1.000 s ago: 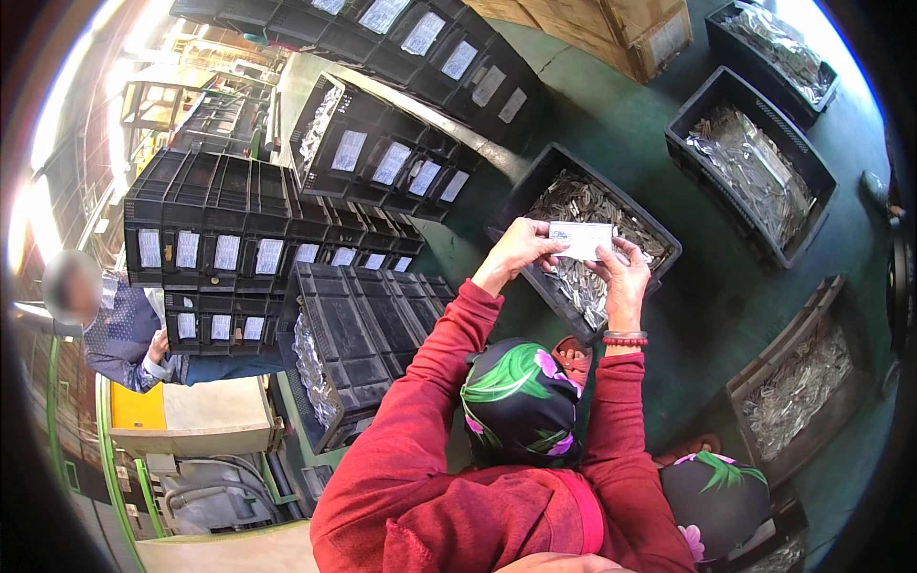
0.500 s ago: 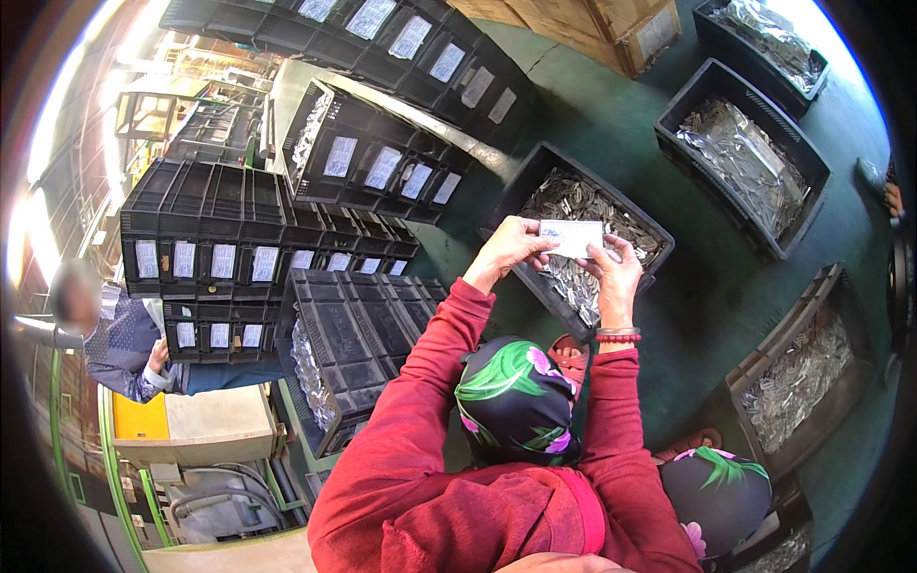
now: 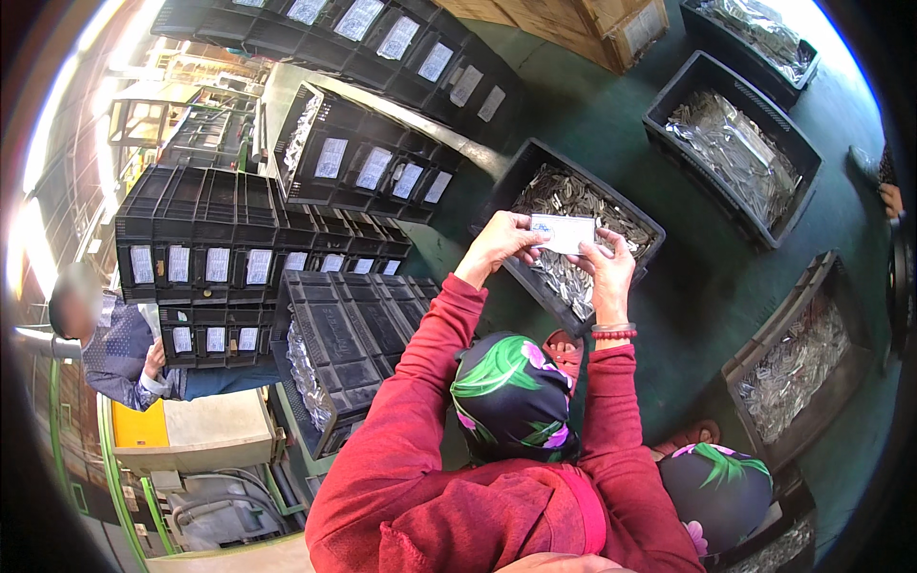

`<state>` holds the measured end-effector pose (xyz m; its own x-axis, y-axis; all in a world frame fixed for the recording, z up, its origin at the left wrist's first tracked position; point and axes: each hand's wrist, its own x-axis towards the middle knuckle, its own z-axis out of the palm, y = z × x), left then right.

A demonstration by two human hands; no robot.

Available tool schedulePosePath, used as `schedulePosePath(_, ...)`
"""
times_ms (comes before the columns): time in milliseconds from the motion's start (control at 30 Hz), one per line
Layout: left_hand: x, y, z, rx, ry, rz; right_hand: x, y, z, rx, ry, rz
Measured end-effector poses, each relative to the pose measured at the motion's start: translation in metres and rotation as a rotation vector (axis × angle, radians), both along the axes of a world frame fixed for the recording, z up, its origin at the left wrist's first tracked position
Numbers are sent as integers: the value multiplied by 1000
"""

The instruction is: The person sits on the floor and packs small metallic items from black bins into clear plastic bags. They handle labels, place them on the bags, and organize the filled bags into bins and cardboard boxes.

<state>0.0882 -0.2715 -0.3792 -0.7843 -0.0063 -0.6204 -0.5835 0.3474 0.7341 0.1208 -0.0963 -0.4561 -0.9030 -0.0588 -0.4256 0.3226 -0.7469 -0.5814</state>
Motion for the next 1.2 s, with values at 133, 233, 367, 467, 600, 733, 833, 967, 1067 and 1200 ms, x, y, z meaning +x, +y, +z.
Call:
schedulePosePath(133,0,-1,-1,12,3,3,1,0,0,-5,-4,0)
schedulePosePath(233,1,2,0,2,-3,8,1,1,-1,-7,-4,9)
schedulePosePath(367,2,1,-3,-11,-6,18,3,0,1,-2,6,-4)
schedulePosePath(467,3,-1,-6,5,-5,14,4,-1,-2,10,15,-11)
schedulePosePath(600,4,0,-6,16,-8,24,4,-3,-9,14,34,-36)
schedulePosePath(733,5,0,-6,19,-16,32,5,-4,-8,2,23,-30)
schedulePosePath(833,5,-3,-7,16,-18,28,5,-4,-8,2,13,-22)
schedulePosePath(967,5,-2,-8,12,-20,27,6,-4,-7,11,9,-25)
schedulePosePath(1067,4,-2,-7,10,-22,26,5,-4,-6,13,4,-22)
schedulePosePath(1200,3,-3,-10,8,-29,12,5,-3,-4,15,-5,-21)
